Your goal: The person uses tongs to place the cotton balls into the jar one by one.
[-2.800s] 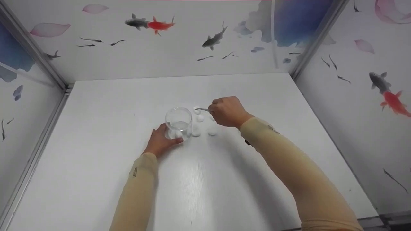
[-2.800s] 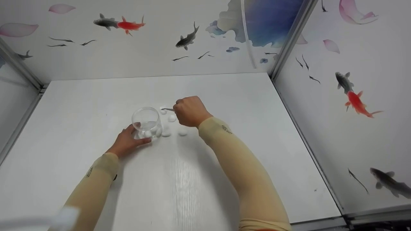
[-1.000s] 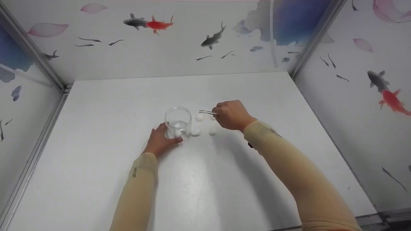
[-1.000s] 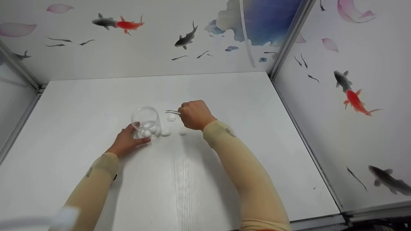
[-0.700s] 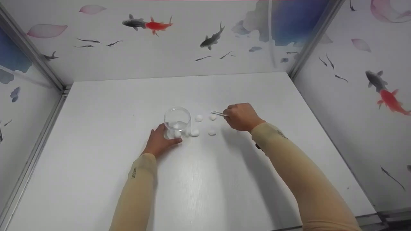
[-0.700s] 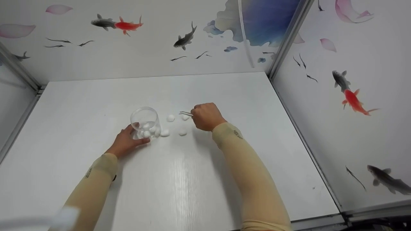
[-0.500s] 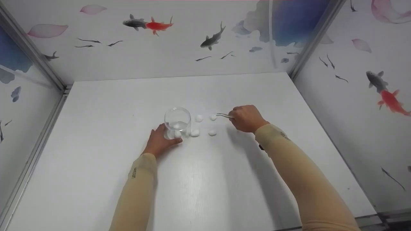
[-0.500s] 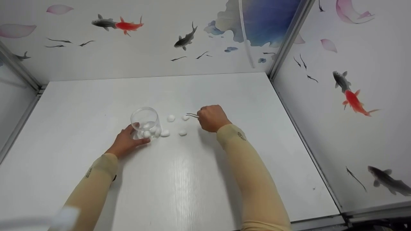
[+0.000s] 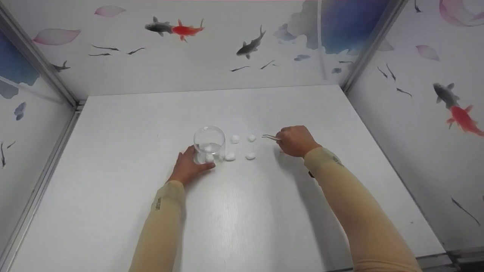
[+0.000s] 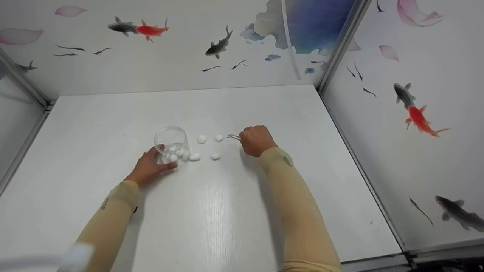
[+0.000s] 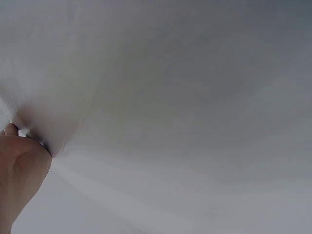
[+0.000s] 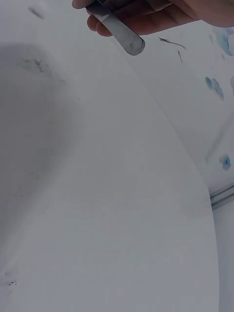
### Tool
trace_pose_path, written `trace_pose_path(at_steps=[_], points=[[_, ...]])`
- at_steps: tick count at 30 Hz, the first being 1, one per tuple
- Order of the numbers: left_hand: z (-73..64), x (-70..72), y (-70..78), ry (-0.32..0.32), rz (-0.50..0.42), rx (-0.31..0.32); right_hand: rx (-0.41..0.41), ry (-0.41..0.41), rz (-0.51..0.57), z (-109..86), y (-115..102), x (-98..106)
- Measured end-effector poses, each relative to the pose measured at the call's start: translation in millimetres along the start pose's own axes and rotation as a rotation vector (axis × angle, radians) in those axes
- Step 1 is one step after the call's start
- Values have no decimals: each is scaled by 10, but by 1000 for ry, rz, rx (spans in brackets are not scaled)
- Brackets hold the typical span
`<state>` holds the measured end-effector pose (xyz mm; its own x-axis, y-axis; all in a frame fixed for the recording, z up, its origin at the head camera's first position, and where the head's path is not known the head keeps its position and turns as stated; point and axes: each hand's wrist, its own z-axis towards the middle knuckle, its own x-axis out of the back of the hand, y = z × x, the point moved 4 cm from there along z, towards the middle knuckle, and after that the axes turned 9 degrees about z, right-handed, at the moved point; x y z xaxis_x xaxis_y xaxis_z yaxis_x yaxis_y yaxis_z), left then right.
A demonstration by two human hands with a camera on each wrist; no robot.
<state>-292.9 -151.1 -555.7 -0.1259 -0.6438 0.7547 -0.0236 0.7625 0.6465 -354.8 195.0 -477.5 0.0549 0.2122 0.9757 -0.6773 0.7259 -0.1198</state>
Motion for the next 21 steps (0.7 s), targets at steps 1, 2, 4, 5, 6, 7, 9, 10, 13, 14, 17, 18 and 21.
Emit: trace_pose_path(at_steps=[1,2,4,5,6,7,9,10,13,14,17,18,21], points=[[0,-1,-1,-2,-3,0,-8,-5,0,-3,11,-4],[-1,0,-3,-2,-4,-1,-16,-9,-3,-6,23,-8],[-1,-1,-8,-1,-5,-4,-30,-15,-9,-10,51,-18],[-1,-2,-10,1,-2,-4,-36,-18,-11,-11,64,-24],[-2,-4,-15,-1,-2,0,-39,-17,-16,-12,77,-30],[-2,-6,-19,-3,-2,5,-36,-13,-19,-12,87,-37],[-1,-9,-24,-6,3,10,-28,-6,-28,-7,101,-52],[0,-11,-27,-8,4,13,-21,-3,-35,-1,103,-58],[8,-16,-32,-9,12,18,-4,2,-48,21,93,-75],[10,-16,-32,-7,16,13,-2,0,-50,32,88,-81],[15,-15,-35,-2,23,5,-5,-15,-52,66,66,-102],[15,-14,-35,-1,24,2,-8,-22,-51,79,58,-109],[15,-14,-38,4,23,1,-21,-44,-52,118,29,-121]])
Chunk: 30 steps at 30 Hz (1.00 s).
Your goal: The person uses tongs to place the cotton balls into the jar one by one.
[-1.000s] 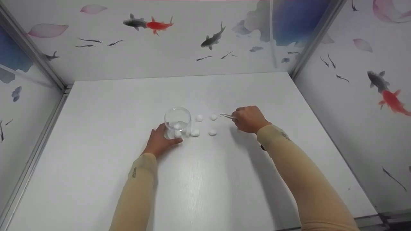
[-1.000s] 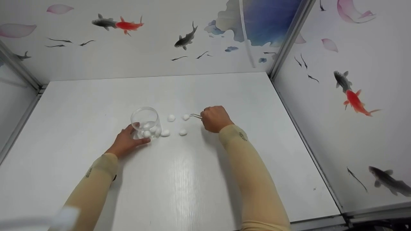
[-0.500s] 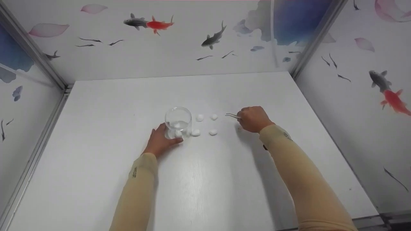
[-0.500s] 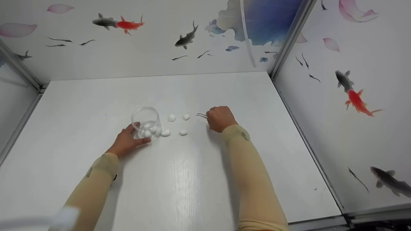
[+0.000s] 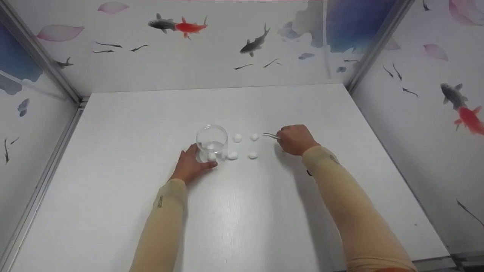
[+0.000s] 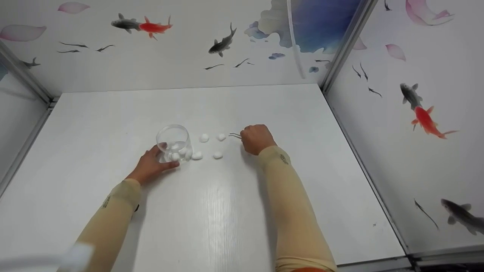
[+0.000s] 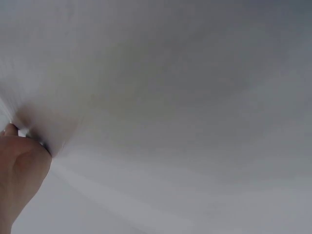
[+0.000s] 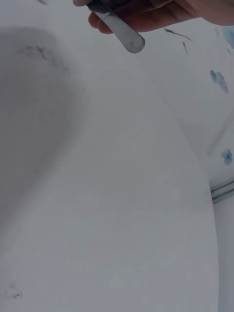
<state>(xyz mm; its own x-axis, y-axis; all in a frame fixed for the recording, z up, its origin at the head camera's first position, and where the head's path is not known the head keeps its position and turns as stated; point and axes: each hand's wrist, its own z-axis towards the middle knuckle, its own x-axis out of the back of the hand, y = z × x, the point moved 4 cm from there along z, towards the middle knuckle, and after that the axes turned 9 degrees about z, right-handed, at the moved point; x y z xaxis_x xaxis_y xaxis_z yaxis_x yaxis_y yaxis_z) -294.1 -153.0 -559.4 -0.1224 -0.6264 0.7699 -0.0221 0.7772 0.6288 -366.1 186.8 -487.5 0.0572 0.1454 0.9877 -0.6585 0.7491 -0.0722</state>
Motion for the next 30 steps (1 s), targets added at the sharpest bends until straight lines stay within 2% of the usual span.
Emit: trace_pose_path(at_steps=[10,14,20,30], points=[[6,-10,-20,11,-23,4,-16,-68,13,145,-96,-64],[3,-12,-23,18,-43,10,5,-59,24,191,-118,-116],[16,-27,-31,28,-25,-7,28,-38,21,218,-145,-154],[-2,-8,-18,33,-42,3,-19,-97,10,254,-162,-215]])
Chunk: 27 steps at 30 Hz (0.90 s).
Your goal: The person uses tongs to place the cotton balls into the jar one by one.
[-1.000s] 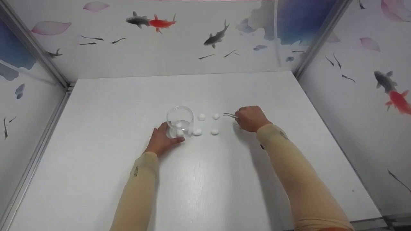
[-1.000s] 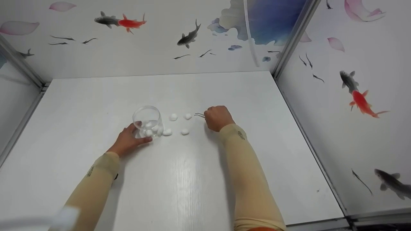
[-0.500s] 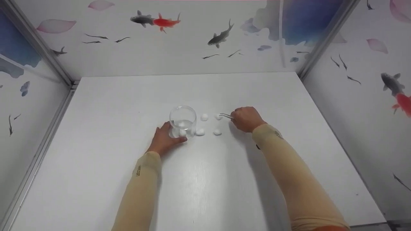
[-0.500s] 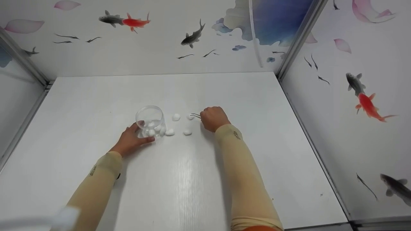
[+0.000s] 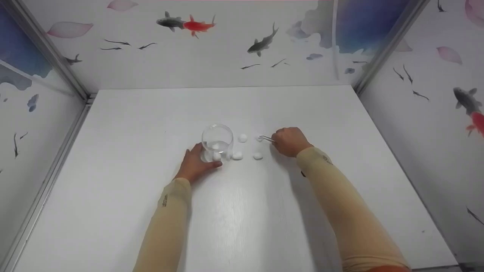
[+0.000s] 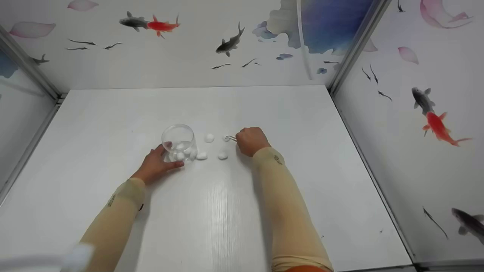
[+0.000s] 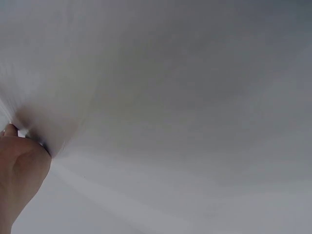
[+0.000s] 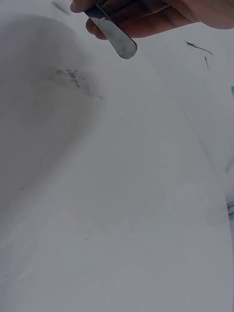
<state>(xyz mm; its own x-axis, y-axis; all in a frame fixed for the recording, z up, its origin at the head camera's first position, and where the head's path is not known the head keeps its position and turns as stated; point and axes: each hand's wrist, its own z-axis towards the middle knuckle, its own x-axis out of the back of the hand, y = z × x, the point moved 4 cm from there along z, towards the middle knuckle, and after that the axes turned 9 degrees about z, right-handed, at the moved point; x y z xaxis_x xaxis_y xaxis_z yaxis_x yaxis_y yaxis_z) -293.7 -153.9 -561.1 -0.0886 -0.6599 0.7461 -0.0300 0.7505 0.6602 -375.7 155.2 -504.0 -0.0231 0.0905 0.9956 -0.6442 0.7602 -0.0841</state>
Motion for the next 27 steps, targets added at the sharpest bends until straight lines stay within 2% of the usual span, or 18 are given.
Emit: trace_pose_path(at_steps=[7,13,20,27], points=[[-6,3,-9,-5,2,5,-30,-13,-5,11,-9,-30],[4,17,0,-3,14,-6,1,49,-44,20,-56,-8],[-22,18,30,-11,4,-8,51,118,-67,-59,-36,69],[-11,14,30,-10,3,-8,73,159,-18,-153,-28,260]])
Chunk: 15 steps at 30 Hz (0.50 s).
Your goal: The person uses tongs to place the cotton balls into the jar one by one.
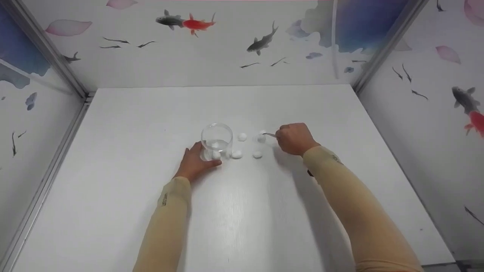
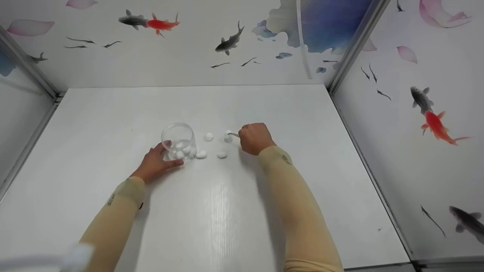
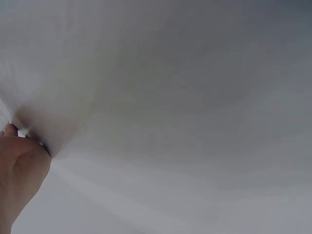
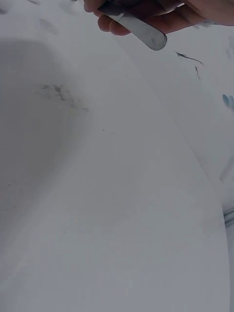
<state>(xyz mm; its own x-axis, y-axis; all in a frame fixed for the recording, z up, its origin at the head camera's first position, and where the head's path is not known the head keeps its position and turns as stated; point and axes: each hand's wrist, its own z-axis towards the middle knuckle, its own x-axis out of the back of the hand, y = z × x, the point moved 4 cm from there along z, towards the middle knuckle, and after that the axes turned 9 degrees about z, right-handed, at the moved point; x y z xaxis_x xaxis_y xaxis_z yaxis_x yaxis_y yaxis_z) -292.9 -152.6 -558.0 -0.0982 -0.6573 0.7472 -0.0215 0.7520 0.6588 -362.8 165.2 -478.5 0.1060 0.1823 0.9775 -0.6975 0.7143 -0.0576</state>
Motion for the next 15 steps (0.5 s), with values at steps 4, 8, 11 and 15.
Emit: trace_pose_path(at_steps=[4,8,11,15], points=[[17,-5,-6,-1,8,-12,-3,13,8,-17,14,112],[22,-13,-29,-4,14,-15,14,61,23,-12,-11,201],[22,-15,-44,-6,23,-15,51,105,46,12,-96,250],[26,-12,-35,-7,28,-18,104,145,57,67,-265,293]])
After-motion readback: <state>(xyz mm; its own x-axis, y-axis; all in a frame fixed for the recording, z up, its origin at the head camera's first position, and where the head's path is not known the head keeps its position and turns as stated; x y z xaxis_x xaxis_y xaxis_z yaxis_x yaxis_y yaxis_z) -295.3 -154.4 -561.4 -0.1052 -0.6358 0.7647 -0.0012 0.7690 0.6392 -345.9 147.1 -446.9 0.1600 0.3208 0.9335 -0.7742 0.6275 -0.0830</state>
